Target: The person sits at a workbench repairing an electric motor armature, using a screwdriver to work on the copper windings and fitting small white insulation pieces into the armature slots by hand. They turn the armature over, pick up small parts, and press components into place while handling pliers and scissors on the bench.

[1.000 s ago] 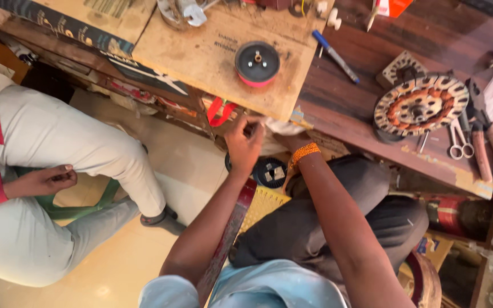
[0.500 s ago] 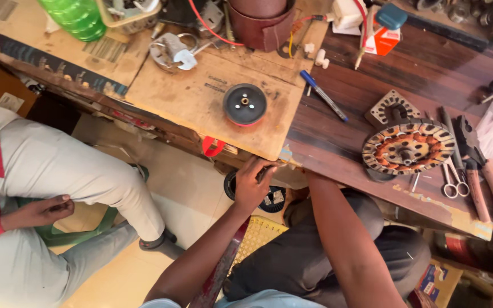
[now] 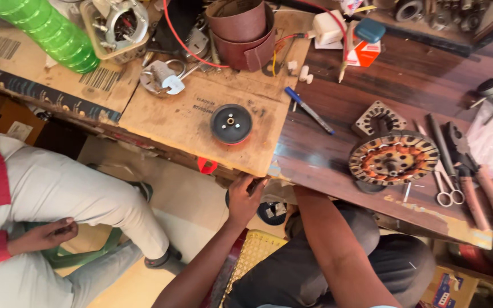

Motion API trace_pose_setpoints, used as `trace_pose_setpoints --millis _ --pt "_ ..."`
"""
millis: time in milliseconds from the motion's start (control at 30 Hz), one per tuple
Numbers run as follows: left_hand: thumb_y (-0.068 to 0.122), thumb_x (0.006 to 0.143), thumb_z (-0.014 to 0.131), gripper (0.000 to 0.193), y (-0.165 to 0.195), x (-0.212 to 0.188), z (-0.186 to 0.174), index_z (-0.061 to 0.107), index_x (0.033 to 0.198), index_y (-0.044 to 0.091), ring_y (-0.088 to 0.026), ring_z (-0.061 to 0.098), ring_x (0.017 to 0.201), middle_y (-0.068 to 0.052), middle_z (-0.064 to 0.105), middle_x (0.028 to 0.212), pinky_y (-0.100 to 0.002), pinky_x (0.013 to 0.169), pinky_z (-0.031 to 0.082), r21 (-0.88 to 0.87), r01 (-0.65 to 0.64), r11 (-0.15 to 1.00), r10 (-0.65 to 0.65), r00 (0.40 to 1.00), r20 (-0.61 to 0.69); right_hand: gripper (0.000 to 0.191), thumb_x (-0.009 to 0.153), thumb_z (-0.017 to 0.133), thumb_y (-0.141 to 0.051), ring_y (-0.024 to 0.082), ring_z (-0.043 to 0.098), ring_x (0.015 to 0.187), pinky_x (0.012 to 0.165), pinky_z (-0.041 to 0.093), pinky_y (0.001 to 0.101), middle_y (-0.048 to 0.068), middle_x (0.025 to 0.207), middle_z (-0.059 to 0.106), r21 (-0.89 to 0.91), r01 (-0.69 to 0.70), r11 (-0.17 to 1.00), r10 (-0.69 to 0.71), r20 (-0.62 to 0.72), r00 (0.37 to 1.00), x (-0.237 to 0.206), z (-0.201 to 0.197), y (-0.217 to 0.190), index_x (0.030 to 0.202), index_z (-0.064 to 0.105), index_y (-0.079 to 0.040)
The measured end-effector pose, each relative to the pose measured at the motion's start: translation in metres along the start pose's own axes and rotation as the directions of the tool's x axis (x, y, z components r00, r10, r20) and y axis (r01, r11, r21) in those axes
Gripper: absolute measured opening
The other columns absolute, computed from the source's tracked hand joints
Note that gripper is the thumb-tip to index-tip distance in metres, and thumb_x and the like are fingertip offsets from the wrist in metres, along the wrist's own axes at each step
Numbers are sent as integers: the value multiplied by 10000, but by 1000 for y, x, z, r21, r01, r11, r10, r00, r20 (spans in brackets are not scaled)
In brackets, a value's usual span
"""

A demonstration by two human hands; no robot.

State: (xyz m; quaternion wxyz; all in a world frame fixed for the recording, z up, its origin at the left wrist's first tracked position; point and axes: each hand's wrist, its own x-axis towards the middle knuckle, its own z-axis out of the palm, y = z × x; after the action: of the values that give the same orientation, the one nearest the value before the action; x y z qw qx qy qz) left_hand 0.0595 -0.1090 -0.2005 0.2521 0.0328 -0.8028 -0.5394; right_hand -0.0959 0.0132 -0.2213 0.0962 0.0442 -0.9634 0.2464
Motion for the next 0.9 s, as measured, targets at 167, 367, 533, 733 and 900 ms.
trace_pose_setpoints --millis 167,367,533,733,900 --pt "89 881 766 162 -1 -3 4 683 1006 28 -323 701 865 -128 713 950 -396 758 541 52 58 997 -60 998 34 368 917 613 -252 364 655 1108 936 521 488 148 1228 685 7 5 1000 -5 1 1000 1 -7 1 1266 645 -140" --pt "78 906 734 131 8 -10 1 688 1021 38 -323 711 929 -130 720 997 -401 801 542 37 -8 999 6 999 38 361 919 612 -244 367 657 1100 930 524 488 152 1223 684 8 4 1000 -4 -1 1000 -2 -23 5 1262 646 -137" --pt "94 899 740 135 13 -13 14 685 1016 57 -324 699 876 -125 718 960 -391 752 537 89 -1 996 -10 992 123 356 921 611 -237 369 659 1094 925 526 488 155 1218 682 -4 8 1000 -8 7 1000 -11 -38 12 1260 646 -134" --pt "64 883 724 117 37 -19 17 688 994 64 -295 680 787 -122 670 894 -369 679 532 25 -25 999 20 984 178 349 923 610 -229 371 661 1086 918 529 488 158 1214 681 -22 3 1000 -3 9 1000 -17 -57 15 1256 646 -131" --pt "29 887 695 101 64 -30 13 691 985 55 -269 658 713 -110 658 857 -360 637 513 -27 -4 1000 8 988 156 344 925 609 -222 373 662 1079 913 531 488 161 1209 680 -25 1 1000 -1 21 1000 -26 -61 13 1253 647 -129"
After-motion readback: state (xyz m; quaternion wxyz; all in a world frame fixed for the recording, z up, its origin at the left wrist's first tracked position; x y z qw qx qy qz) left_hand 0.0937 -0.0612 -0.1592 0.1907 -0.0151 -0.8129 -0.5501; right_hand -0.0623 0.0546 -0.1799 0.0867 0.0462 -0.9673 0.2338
